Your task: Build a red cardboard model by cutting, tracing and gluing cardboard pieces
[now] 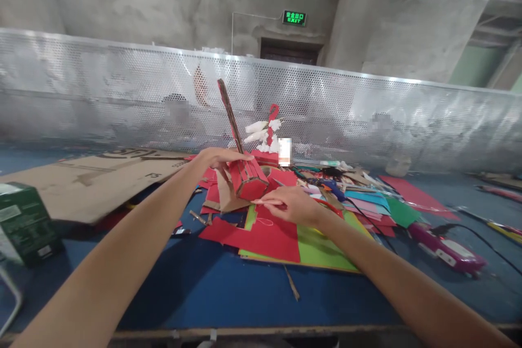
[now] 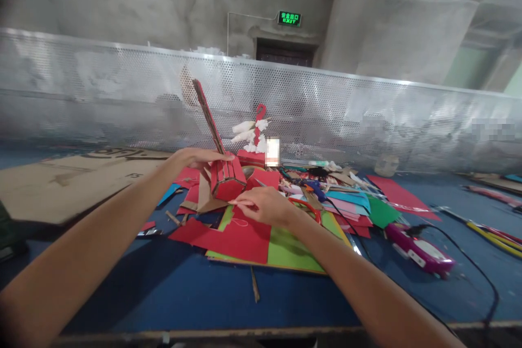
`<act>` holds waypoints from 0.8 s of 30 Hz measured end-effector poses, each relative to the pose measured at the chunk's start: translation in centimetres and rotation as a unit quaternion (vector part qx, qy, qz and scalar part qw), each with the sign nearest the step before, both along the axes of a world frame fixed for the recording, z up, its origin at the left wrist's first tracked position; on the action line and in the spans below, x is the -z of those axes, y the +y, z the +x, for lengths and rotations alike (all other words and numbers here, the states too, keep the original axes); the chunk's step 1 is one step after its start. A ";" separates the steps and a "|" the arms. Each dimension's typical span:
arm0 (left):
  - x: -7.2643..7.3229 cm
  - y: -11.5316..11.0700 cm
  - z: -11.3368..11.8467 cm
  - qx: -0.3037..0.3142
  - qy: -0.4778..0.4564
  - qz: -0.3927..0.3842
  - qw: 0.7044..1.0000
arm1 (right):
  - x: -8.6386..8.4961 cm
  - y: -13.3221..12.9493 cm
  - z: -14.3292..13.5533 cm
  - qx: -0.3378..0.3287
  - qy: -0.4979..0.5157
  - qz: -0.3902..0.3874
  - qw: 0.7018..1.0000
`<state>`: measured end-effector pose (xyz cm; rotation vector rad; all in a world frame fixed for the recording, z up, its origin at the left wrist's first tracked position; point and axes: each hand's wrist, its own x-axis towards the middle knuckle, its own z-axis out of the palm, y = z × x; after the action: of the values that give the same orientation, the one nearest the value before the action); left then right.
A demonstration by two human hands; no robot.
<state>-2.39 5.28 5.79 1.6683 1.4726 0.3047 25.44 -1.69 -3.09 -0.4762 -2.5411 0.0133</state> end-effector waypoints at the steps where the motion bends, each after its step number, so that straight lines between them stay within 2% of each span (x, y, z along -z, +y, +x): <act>1: 0.0 0.1 0.0 0.001 0.002 -0.001 1.000 | 0.1 0.0 -0.2 0.000 -0.008 0.006 1.000; 9: 0.5 0.9 -0.6 0.013 -0.001 0.006 1.000 | 1.3 0.4 -0.8 0.001 -0.051 0.078 0.996; 19: 0.3 0.5 -0.1 0.003 -0.002 -0.005 1.000 | 0.9 -0.3 -0.8 0.025 -0.047 0.017 0.998; 24: 0.5 0.7 -0.4 0.002 -0.016 -0.008 1.000 | 1.0 -0.3 -0.9 0.026 -0.040 0.031 0.998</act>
<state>-2.78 5.99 5.31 1.6456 1.4449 0.3143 24.55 -1.94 -4.12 -0.5272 -2.5971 -0.1052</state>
